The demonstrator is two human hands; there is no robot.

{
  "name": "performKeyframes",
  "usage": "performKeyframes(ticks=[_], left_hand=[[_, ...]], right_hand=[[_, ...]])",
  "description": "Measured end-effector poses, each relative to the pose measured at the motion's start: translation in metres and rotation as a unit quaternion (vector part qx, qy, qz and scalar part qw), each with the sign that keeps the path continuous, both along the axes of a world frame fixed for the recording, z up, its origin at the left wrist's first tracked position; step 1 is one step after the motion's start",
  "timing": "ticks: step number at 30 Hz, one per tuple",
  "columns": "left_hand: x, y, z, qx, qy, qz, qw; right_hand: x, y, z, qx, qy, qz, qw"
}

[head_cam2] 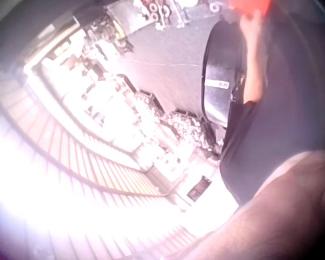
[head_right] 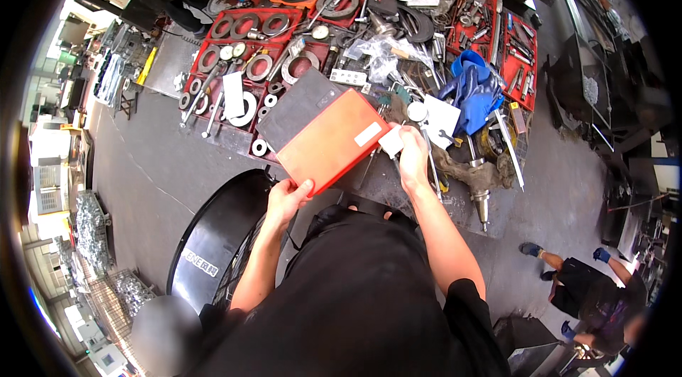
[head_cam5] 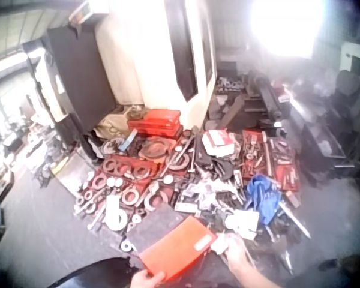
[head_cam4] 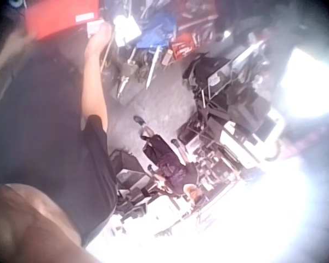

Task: The person organizes small metal parts and tools inside a red toolbox. They pick up various items, including a small white box and metal rods, and place them into the toolbox compartments. The person also uses pliers to handle a small metal piece.

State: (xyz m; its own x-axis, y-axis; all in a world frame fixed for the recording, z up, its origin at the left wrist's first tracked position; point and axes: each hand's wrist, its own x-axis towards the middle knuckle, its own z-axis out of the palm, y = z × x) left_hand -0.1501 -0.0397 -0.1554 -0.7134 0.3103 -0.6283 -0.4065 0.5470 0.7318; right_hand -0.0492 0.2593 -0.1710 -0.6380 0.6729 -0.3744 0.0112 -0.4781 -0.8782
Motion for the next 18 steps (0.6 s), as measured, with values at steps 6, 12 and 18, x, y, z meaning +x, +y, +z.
performKeyframes(ticks=[6,12,18], left_hand=[[0.005,0.0,-0.003,0.036,0.015,0.029,0.999],[0.002,0.001,0.045,0.167,-0.028,0.125,0.978],[-0.051,0.009,0.058,0.314,-0.022,0.259,0.913]], right_hand=[[-0.004,-0.001,0.001,0.219,-0.104,0.089,0.966],[0.01,0.002,0.014,0.047,0.03,0.047,0.997],[0.008,0.004,0.047,-0.013,0.053,-0.03,0.998]])
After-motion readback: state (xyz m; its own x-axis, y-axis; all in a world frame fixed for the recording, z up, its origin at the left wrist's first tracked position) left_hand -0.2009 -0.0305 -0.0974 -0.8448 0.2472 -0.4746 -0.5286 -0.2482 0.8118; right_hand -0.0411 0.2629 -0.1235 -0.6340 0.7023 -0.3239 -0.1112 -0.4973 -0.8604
